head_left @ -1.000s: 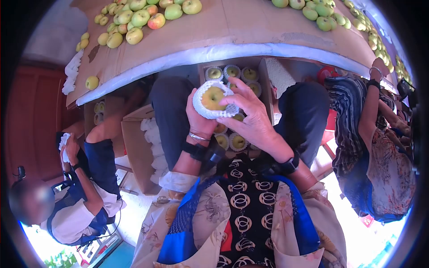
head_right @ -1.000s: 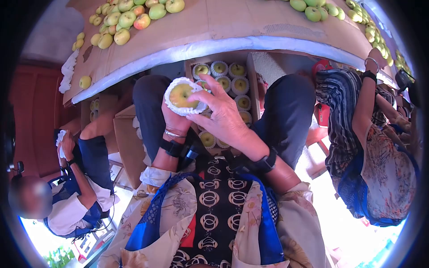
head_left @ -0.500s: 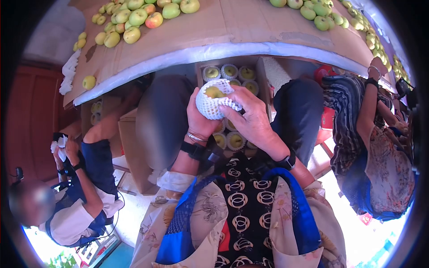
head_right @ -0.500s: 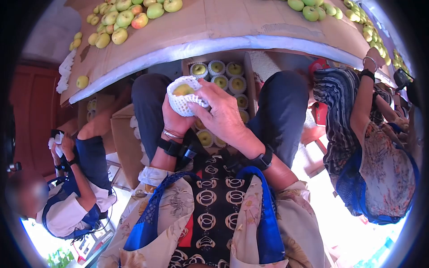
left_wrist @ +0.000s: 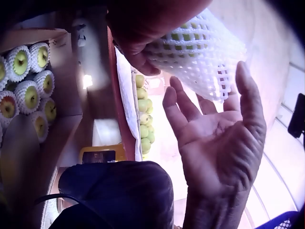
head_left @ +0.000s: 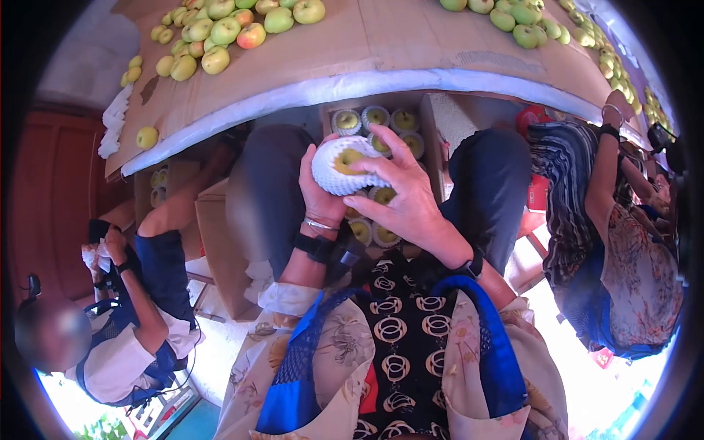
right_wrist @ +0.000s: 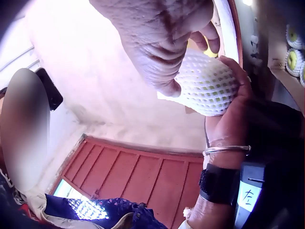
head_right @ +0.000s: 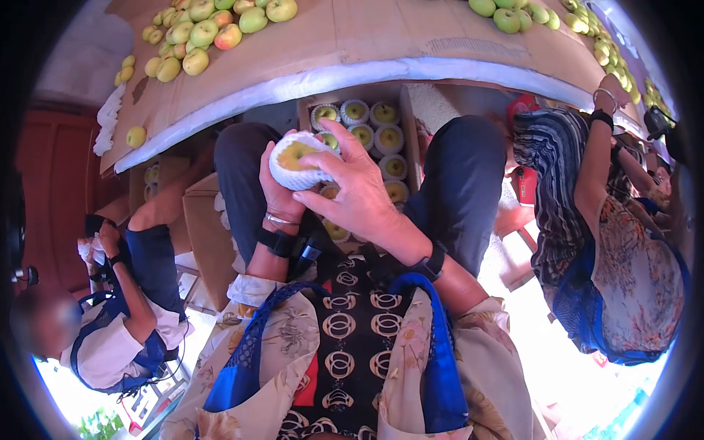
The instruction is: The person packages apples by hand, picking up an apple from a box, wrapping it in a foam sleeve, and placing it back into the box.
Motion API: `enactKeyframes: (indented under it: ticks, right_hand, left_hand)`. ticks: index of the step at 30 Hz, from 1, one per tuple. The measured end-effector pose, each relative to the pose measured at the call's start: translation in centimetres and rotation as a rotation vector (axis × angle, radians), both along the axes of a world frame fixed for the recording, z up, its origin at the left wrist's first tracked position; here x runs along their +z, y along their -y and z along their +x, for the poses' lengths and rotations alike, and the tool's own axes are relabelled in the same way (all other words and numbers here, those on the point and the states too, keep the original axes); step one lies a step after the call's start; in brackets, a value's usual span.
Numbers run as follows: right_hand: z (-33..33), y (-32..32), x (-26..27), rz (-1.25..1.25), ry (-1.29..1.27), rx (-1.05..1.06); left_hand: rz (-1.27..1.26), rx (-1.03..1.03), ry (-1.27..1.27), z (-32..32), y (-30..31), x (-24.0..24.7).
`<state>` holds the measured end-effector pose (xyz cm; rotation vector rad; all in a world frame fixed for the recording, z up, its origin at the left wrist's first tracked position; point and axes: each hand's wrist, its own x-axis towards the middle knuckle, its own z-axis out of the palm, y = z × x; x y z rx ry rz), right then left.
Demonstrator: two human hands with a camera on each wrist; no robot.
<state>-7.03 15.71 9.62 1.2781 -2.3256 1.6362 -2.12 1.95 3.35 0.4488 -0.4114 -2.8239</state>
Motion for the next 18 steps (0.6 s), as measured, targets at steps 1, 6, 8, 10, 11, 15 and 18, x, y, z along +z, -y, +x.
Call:
enactKeyframes:
  ticks: [1,6,8,10,11,15,18]
  right_hand:
    - [-0.1,0.1,-0.1,-0.003,0.059,0.025]
    - [-0.3,0.4,-2.3,-0.02,0.259,0.035]
    - [-0.5,0.4,-2.2,-0.031,0.272,0.03]
    - [-0.6,0.2,-2.3,-0.029,0.264,0.01]
    - [-0.7,0.1,-2.3,-0.025,0.247,-0.007]
    - [-1.0,-0.3,-2.0,0.015,0.216,-0.011]
    - [-1.0,-0.5,-1.8,0.022,0.168,-0.022]
  left_hand:
    - [-0.052,0.032,0.08,-0.1,-0.3,0.2]
    - [-0.14,0.082,0.075,-0.1,-0.9,-0.5]
    - [-0.141,0.018,0.045,0.0,-0.6,-1.0]
    - [-0.056,-0.086,0.051,0.1,-0.5,-1.2]
    - [-0.059,-0.108,0.1,0.1,-0.6,-1.1]
    - [-0.065,-0.2,0.163,0.2,-0.6,-0.5]
    - [0.028,-0.262,0.049,0.4,0.0,-0.6]
